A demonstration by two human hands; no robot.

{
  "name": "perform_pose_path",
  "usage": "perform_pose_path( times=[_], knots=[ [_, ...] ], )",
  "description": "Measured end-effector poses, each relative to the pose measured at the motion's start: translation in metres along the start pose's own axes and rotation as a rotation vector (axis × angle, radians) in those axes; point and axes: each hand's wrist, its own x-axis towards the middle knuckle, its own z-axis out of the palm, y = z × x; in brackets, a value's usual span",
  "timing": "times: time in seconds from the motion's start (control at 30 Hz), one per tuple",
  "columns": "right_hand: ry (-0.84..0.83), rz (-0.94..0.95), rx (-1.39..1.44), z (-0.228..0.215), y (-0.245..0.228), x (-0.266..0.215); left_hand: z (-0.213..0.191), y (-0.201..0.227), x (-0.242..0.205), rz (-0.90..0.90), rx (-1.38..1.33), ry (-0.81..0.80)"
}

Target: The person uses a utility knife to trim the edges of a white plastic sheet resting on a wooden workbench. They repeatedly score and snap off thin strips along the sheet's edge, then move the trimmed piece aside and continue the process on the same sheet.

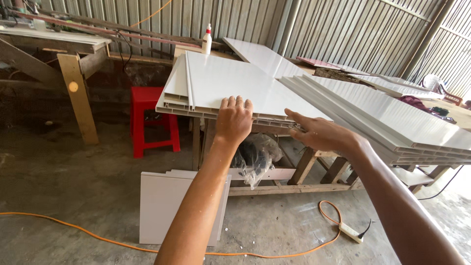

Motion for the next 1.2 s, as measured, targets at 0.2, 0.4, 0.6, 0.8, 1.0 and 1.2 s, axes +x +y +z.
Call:
perform_pose_path(
  times=[0.2, 0.4, 0.6, 0.8, 1.0, 1.2],
  knots=[
    [-0.027, 0.05, -0.084, 0.0, -0.027, 0.008, -0.008, 0.002, -0.001, -0.015, -0.027, 0.017],
    [0.04, -0.004, 0.033, 0.009, -0.028, 0.029, -0.023, 0.001, -0.002, -0.014, -0.039, -0.004],
    [0.018, 0.038, 0.023, 0.009, -0.039, 0.029, -0.03, 0.0, -0.002, 0.007, -0.032, -0.009],
    [0.022, 0.018, -0.02, 0.008, -0.045, 0.024, -0.021, 0.0, -0.002, 0.022, -0.021, 0.005],
    [0.01, -0.001, -0.073, 0.013, -0.031, 0.037, -0.019, -0.001, -0.004, 0.043, 0.01, 0.047],
    [-0.076, -0.054, -0.183, 0.001, -0.029, 0.045, 0.003, -0.001, -0.002, 0.046, -0.009, 0.057]
  ],
)
